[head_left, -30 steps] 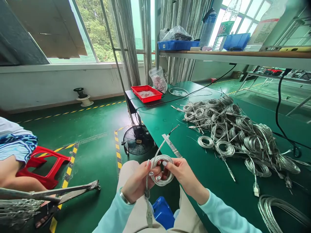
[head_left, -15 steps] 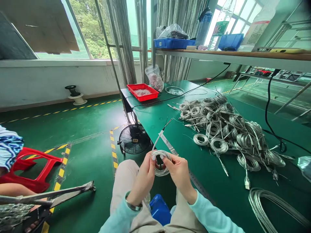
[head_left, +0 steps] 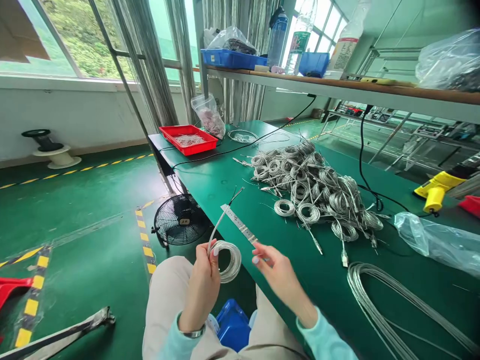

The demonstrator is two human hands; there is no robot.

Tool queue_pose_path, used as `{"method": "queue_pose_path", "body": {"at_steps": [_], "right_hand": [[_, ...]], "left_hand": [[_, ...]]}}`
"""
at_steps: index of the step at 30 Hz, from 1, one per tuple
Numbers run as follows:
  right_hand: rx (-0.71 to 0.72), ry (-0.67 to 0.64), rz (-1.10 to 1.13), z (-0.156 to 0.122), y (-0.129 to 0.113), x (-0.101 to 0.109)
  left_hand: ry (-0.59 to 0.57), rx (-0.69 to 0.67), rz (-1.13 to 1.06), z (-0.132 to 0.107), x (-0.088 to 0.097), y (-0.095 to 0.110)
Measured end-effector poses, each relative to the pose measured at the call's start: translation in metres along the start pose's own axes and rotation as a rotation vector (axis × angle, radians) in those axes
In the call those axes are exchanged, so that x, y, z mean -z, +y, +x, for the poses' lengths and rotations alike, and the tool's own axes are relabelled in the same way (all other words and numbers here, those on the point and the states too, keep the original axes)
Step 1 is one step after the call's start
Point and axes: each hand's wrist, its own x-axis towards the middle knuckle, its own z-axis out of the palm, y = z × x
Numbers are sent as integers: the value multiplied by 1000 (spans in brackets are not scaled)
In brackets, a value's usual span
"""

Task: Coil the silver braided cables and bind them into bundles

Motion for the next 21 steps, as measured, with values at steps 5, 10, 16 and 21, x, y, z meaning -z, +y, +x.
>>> {"method": "queue_pose_path", "body": {"at_steps": [5,10,16,21], "right_hand": [[-70,210,-489,50,50,49],[30,127,-748,129,53,37],[41,7,-907,183,59,18],[110,-4,-838,183,67,19]], "left_hand": [[-22,53,110,-3,8,-6],[1,106,67,-19,9,-9],[130,245,94,-39,38,-21],[245,302,43,-46,51,-29]]}}
